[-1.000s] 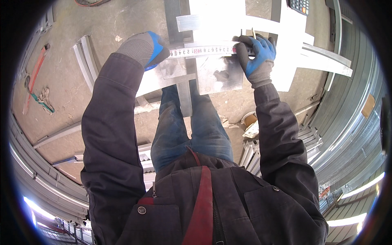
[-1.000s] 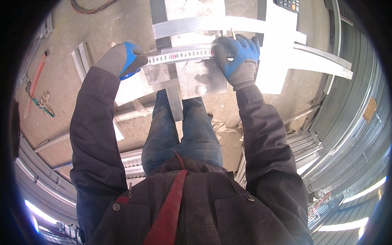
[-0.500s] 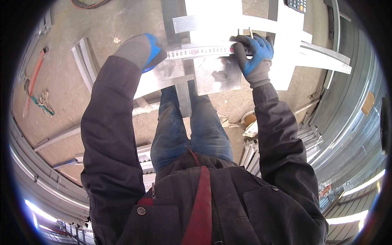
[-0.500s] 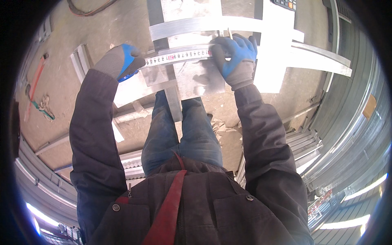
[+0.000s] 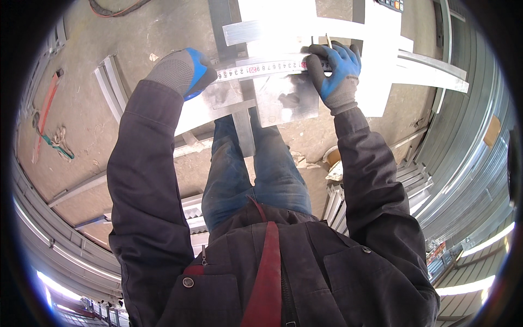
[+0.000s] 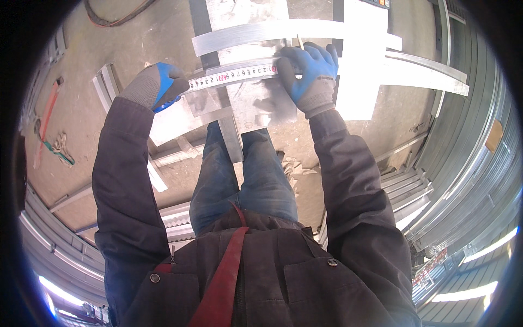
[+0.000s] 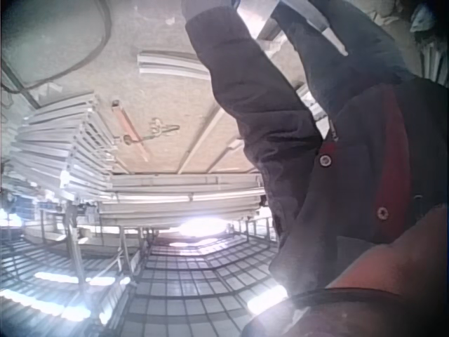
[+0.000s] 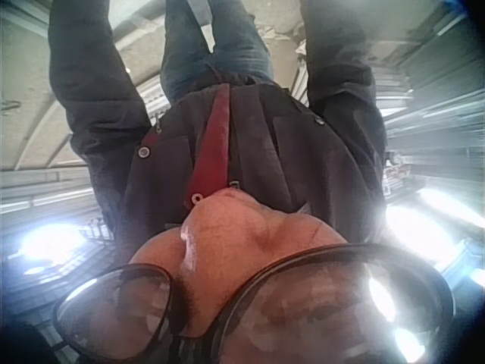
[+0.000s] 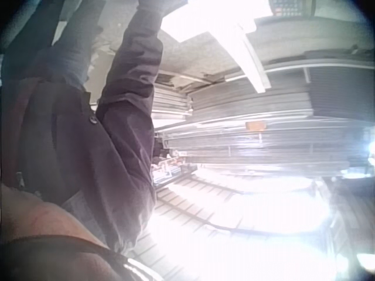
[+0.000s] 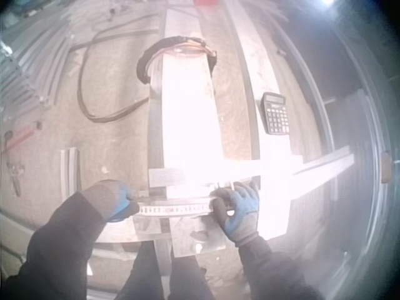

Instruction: The person measures a curved aluminum profile with a tape measure and marks it with a pencil. They use a calculator to compute dimensions, then reposition the tape measure to mark additional points on the profile.

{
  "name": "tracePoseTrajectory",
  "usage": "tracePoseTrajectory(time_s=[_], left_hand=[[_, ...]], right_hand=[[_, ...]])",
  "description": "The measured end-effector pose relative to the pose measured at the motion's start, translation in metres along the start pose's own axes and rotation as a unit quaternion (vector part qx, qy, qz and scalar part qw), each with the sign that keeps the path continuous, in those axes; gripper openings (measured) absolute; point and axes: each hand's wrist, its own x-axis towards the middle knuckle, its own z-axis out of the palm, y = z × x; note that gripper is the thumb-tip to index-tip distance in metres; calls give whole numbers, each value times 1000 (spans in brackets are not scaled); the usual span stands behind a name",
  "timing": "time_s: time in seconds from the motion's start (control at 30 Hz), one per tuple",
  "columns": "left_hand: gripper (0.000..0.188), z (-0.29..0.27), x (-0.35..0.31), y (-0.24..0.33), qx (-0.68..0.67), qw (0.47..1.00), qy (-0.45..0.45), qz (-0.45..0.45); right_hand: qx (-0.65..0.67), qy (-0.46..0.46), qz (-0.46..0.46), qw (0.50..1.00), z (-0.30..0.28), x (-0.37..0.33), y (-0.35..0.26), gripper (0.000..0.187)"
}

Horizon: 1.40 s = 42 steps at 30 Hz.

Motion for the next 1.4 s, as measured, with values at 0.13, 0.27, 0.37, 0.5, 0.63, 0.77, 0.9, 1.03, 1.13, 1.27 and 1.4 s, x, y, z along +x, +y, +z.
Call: tracePoseTrajectory(time_s=[0.13,0.27,0.37,0.5,0.63,0.77,0.9,1.03,1.13,1.27,1.4], left_hand=[[39,0,-2,1,-19,1000,-5,-9],[38,-1,-1,4,2,1000,-9,-16],[37,-1,-1,4,-4,1000,-14,-15],[37,-1,1,3,-10,1000,-16,-17],[38,-1,3,2,-11,1000,-18,-17],[39,-1,3,0,-17,1000,-15,-1],[38,-1,2,2,1,1000,-13,-5],[37,-3,0,3,-10,1000,-28,-8],[36,0,2,1,-16,1000,-17,-13],[36,12,13,-10,6,999,31,6],[35,40,16,-33,8,987,146,73]], right_hand=[[-8,2,-5,1000,1,0,1,26],[-4,5,-6,1000,2,-1,2,26],[-3,6,-4,1000,3,-1,3,26],[-8,16,-12,1000,3,0,2,24],[-1,22,-13,1000,2,0,0,23],[-6,32,-16,999,2,-1,0,22],[0,15,0,1000,3,-1,1,22],[-15,28,-17,999,3,-1,2,21],[-17,39,-22,999,3,-1,1,20],[-7,50,-25,998,2,0,-3,19],[5,52,11,999,-15,3,-15,19]])
